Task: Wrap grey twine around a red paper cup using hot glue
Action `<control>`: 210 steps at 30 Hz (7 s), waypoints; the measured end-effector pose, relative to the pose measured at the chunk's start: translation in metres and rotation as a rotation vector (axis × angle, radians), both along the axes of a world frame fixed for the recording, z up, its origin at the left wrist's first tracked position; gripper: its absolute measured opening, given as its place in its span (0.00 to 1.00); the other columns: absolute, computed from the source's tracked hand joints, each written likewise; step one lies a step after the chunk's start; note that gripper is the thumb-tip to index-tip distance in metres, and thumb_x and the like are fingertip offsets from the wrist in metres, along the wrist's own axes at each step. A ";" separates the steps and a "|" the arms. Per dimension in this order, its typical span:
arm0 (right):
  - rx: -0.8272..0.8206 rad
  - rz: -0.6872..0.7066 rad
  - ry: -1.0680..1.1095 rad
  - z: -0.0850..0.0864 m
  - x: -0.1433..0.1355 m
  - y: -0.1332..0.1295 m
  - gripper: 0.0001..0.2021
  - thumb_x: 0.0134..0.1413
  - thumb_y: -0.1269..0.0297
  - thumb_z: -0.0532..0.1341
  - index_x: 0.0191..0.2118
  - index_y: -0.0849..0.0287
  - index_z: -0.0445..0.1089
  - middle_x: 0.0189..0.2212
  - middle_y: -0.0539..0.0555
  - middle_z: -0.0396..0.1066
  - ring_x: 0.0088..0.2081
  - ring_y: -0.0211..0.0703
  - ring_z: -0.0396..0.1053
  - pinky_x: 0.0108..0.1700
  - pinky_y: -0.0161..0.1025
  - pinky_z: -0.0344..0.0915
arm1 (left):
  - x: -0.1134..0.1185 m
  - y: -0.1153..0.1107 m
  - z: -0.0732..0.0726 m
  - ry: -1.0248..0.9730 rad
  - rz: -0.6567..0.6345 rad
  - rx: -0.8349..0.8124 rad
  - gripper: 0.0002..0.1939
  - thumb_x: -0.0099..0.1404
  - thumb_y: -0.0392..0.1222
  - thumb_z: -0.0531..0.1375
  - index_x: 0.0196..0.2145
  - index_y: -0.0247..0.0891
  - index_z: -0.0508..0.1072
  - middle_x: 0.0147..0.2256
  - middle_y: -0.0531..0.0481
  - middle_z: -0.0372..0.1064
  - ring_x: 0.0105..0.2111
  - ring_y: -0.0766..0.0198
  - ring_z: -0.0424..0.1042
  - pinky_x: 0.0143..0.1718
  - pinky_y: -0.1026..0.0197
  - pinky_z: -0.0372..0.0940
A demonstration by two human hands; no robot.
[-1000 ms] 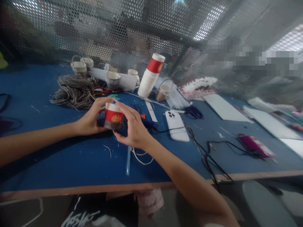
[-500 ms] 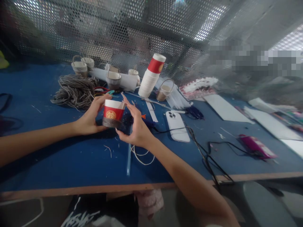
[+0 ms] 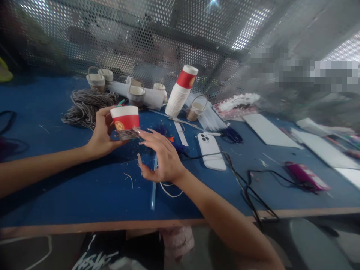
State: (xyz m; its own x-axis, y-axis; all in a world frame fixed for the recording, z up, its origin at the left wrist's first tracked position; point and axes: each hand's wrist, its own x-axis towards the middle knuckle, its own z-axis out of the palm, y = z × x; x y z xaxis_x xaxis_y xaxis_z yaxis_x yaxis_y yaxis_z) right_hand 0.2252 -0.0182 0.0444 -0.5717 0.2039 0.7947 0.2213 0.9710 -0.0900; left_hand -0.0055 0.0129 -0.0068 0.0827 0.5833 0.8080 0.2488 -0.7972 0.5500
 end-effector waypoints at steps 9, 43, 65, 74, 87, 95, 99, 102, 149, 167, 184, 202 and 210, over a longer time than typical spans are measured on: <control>0.181 -0.106 -0.182 0.007 0.000 -0.011 0.08 0.52 0.70 0.59 0.40 0.58 0.68 0.50 0.62 0.78 0.55 0.55 0.72 0.51 0.53 0.74 | 0.000 0.005 -0.002 0.009 -0.010 0.078 0.44 0.56 0.50 0.72 0.61 0.43 0.51 0.59 0.37 0.54 0.61 0.48 0.63 0.62 0.43 0.65; -0.905 -0.452 -0.067 0.034 0.053 0.063 0.06 0.38 0.62 0.61 0.25 0.54 0.63 0.17 0.48 0.63 0.21 0.40 0.61 0.24 0.39 0.61 | 0.000 0.008 -0.003 0.058 0.021 0.009 0.45 0.56 0.43 0.70 0.63 0.48 0.47 0.62 0.38 0.52 0.58 0.50 0.67 0.58 0.42 0.70; -1.372 -0.173 0.050 0.025 0.023 0.020 0.18 0.47 0.53 0.68 0.17 0.57 0.68 0.08 0.44 0.59 0.11 0.30 0.53 0.13 0.34 0.55 | -0.002 0.007 -0.002 0.068 0.045 -0.025 0.43 0.53 0.37 0.70 0.61 0.47 0.55 0.58 0.42 0.55 0.59 0.47 0.62 0.56 0.40 0.69; -1.380 -0.192 -0.007 0.025 0.021 0.019 0.16 0.47 0.55 0.66 0.16 0.56 0.67 0.07 0.44 0.57 0.11 0.32 0.54 0.16 0.35 0.59 | -0.001 0.004 0.003 0.103 0.018 -0.001 0.42 0.54 0.37 0.71 0.61 0.48 0.55 0.59 0.41 0.56 0.60 0.47 0.61 0.56 0.42 0.69; -1.373 -0.216 -0.012 0.027 0.020 0.018 0.19 0.46 0.55 0.67 0.13 0.55 0.64 0.08 0.47 0.59 0.12 0.33 0.55 0.15 0.37 0.59 | -0.001 0.004 0.003 0.120 0.032 0.013 0.42 0.54 0.40 0.71 0.61 0.47 0.55 0.59 0.40 0.56 0.60 0.48 0.61 0.57 0.44 0.68; -1.417 -0.253 -0.011 0.030 0.021 0.018 0.17 0.44 0.56 0.67 0.15 0.56 0.65 0.08 0.46 0.59 0.12 0.31 0.55 0.15 0.34 0.57 | -0.001 0.004 0.003 0.110 0.027 -0.006 0.43 0.53 0.41 0.72 0.61 0.49 0.56 0.60 0.41 0.57 0.60 0.48 0.61 0.56 0.45 0.68; -1.399 -0.252 -0.018 0.028 0.023 0.019 0.18 0.46 0.55 0.67 0.14 0.55 0.65 0.08 0.46 0.58 0.12 0.33 0.56 0.18 0.36 0.62 | -0.001 0.004 0.002 0.083 0.016 -0.033 0.43 0.53 0.40 0.72 0.60 0.50 0.56 0.60 0.42 0.56 0.61 0.47 0.61 0.56 0.44 0.68; -1.377 -0.231 -0.033 0.027 0.025 0.020 0.20 0.48 0.54 0.66 0.13 0.55 0.63 0.08 0.46 0.58 0.12 0.33 0.56 0.19 0.37 0.63 | -0.001 0.004 0.002 0.070 0.010 -0.068 0.44 0.52 0.39 0.73 0.61 0.50 0.56 0.61 0.42 0.55 0.61 0.46 0.61 0.56 0.43 0.68; -1.508 -0.190 0.130 0.038 0.023 0.019 0.13 0.35 0.61 0.66 0.10 0.57 0.65 0.06 0.46 0.60 0.10 0.30 0.55 0.15 0.33 0.55 | 0.002 0.005 0.000 -0.073 -0.106 -0.156 0.43 0.52 0.49 0.73 0.59 0.53 0.55 0.62 0.44 0.57 0.58 0.52 0.69 0.56 0.47 0.70; -1.510 -0.221 0.123 0.040 0.024 0.019 0.14 0.36 0.61 0.65 0.09 0.57 0.64 0.07 0.46 0.58 0.10 0.30 0.54 0.15 0.33 0.53 | 0.001 0.003 0.003 -0.078 -0.134 -0.144 0.43 0.53 0.48 0.73 0.59 0.56 0.53 0.63 0.45 0.54 0.57 0.52 0.68 0.55 0.47 0.71; -1.446 -0.242 0.106 0.035 0.028 0.024 0.17 0.38 0.58 0.65 0.10 0.56 0.63 0.07 0.47 0.58 0.12 0.32 0.55 0.18 0.36 0.54 | -0.001 0.006 -0.001 -0.103 -0.113 -0.132 0.44 0.52 0.48 0.73 0.59 0.55 0.52 0.63 0.45 0.54 0.56 0.54 0.69 0.53 0.51 0.73; -0.614 -0.695 -0.651 0.036 0.047 0.042 0.31 0.43 0.56 0.66 0.52 0.61 0.58 0.53 0.69 0.60 0.58 0.70 0.63 0.56 0.62 0.66 | -0.006 0.007 0.000 0.010 0.140 -0.118 0.48 0.46 0.33 0.72 0.62 0.50 0.59 0.55 0.45 0.56 0.59 0.47 0.59 0.62 0.40 0.62; -0.153 -0.275 -0.243 0.032 0.027 0.020 0.27 0.51 0.67 0.63 0.55 0.52 0.52 0.59 0.63 0.63 0.63 0.59 0.62 0.65 0.62 0.57 | -0.014 0.003 0.012 0.129 -0.043 -0.427 0.50 0.42 0.34 0.69 0.63 0.53 0.63 0.52 0.50 0.61 0.58 0.41 0.60 0.66 0.25 0.45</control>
State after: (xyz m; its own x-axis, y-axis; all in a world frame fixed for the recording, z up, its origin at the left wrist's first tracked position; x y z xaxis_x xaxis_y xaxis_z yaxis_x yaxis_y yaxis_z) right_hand 0.2522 0.0015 0.0763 -0.6472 0.4814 0.5911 0.5037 0.8521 -0.1423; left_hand -0.0193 0.0155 0.0057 0.1986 0.8564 0.4767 0.3080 -0.5162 0.7991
